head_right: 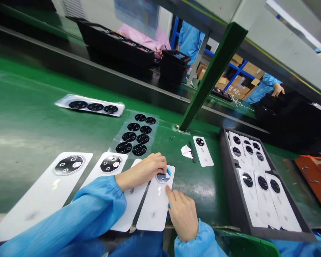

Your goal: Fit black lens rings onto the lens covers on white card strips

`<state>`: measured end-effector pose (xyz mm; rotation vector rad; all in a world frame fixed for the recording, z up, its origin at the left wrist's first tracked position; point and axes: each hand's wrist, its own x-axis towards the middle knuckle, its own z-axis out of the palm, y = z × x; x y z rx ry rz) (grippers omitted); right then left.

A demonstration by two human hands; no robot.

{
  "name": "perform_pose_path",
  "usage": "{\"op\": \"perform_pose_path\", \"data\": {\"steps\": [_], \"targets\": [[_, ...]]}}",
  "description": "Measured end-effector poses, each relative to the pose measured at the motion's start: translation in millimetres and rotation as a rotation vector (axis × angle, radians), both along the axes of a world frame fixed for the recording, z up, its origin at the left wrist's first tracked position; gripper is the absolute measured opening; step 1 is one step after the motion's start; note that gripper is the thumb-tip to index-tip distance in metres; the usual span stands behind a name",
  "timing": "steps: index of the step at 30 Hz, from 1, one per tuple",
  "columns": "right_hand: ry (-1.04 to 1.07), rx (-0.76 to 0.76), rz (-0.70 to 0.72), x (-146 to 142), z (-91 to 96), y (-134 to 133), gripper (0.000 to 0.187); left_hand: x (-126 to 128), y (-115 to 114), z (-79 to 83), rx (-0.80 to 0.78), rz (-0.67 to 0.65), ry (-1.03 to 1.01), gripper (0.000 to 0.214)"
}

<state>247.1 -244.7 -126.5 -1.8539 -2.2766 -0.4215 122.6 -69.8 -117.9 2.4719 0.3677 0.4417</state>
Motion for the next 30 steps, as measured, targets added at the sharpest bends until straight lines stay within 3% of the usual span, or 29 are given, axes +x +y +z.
{"op": "perform_pose_path", "data": {"steps": [5, 15, 30], "targets": [[0.011, -0.033, -0.001, 0.5, 0.5, 0.2, 0.033, 1.1, -4.7, 4.1, 0.010, -0.011, 0.003, 0.013], [0.027, -0.036, -0.010, -0.8, -0.9, -0.1, 0.037, 5.6, -10.9, 10.1, 0.006, 0.069, 0.059, 0.018], [0.046, -0.078, -0.038, 0.1, 0.4, 2.2, 0.038, 9.4, -7.4, 0.2, -0.013, 0.027, 0.046, 0.016]]}}
